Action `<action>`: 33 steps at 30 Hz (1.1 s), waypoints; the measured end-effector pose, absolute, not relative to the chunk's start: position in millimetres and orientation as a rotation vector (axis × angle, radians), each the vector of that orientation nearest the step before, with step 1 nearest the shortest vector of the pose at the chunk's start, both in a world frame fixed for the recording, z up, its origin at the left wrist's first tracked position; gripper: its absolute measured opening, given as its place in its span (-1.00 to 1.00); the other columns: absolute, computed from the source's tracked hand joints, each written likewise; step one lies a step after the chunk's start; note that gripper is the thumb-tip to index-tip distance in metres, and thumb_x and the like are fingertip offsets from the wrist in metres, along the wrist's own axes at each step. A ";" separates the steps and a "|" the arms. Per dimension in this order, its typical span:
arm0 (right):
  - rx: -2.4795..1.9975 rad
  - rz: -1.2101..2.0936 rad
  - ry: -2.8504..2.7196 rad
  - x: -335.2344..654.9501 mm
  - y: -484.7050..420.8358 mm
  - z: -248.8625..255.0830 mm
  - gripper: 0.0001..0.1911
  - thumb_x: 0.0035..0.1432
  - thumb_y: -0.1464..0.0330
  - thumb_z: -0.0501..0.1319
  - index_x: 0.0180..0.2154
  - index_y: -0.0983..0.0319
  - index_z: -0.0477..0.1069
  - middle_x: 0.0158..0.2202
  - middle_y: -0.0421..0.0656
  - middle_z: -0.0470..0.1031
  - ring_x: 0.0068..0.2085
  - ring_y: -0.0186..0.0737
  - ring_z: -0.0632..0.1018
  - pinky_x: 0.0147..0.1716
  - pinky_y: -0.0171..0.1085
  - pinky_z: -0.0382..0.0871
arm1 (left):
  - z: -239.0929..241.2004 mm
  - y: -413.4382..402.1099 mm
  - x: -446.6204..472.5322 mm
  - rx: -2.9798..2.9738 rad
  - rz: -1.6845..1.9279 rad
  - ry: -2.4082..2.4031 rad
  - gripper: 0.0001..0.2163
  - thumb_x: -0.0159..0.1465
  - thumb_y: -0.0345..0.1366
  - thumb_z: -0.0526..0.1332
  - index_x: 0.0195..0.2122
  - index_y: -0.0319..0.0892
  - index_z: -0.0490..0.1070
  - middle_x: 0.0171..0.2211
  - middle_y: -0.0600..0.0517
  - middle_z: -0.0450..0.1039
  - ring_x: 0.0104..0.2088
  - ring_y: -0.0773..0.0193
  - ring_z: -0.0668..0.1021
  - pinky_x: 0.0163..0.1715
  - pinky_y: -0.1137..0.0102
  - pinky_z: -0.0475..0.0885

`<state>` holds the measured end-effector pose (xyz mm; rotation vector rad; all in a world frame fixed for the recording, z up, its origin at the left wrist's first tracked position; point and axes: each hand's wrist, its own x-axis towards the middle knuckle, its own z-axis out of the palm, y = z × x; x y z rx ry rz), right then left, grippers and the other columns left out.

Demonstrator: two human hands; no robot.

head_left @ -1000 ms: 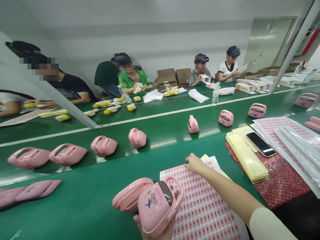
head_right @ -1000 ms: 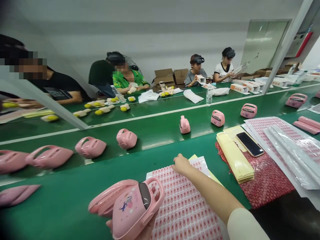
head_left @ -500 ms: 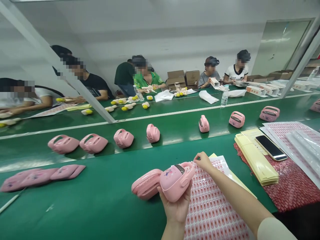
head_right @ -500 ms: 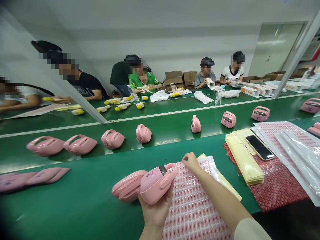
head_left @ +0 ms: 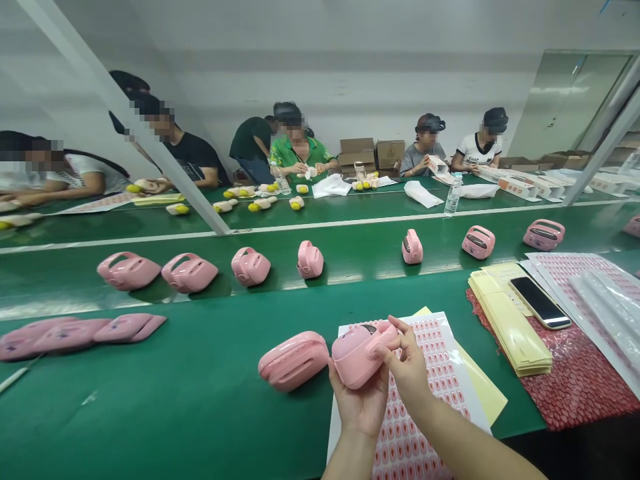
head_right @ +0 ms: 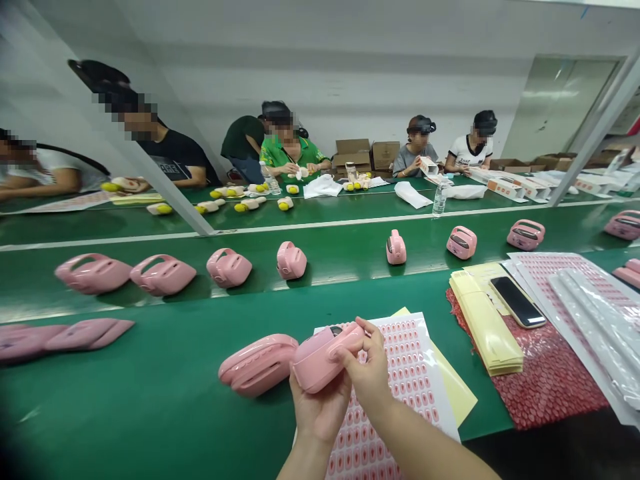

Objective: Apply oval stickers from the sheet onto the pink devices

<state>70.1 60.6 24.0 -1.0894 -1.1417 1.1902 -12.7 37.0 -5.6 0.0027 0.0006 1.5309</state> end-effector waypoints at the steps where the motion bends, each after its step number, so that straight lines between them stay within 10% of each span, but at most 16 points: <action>1: -1.102 1.162 -1.155 70.6 61.3 22.1 -0.81 -0.09 0.28 0.29 -0.62 0.19 0.36 0.06 -0.08 0.27 0.08 -0.05 0.32 0.07 -0.05 0.16 | -5.0 36.4 -11.6 -0.016 1.523 0.007 -0.63 0.18 -0.15 0.10 -0.01 -0.13 0.36 -0.09 -0.12 0.48 -0.06 0.14 0.49 -0.11 0.33 0.41; 22: -0.884 0.219 -1.761 81.5 61.0 14.4 -0.96 0.07 0.39 0.18 -0.36 0.12 0.35 -0.27 -0.14 0.43 -0.21 -0.16 0.43 -0.20 -0.11 0.29 | 5.3 31.2 -13.2 -0.031 1.507 0.022 -0.55 0.16 -0.15 0.11 0.06 -0.21 0.28 -0.08 -0.16 0.45 -0.07 0.17 0.49 -0.15 0.44 0.43; 28: -1.099 0.623 -1.638 77.4 68.4 7.3 -0.30 -0.12 0.12 0.29 0.03 0.20 0.12 -0.01 0.02 0.27 0.02 0.00 0.33 -0.01 -0.03 0.24 | 6.2 27.4 -19.8 0.005 1.579 0.043 -0.61 0.19 -0.17 0.10 0.05 -0.11 0.30 -0.09 -0.11 0.48 -0.04 0.09 0.48 -0.12 0.33 0.43; 33: -1.073 0.938 -1.601 64.3 60.8 7.0 -0.40 0.02 0.17 0.19 0.07 0.18 0.08 0.03 -0.02 0.25 0.07 -0.09 0.30 0.03 -0.12 0.23 | 0.6 22.5 -26.8 0.076 1.579 -0.012 -0.64 0.22 -0.14 0.06 0.02 -0.07 0.34 -0.06 -0.07 0.47 0.01 0.10 0.44 -0.05 0.30 0.38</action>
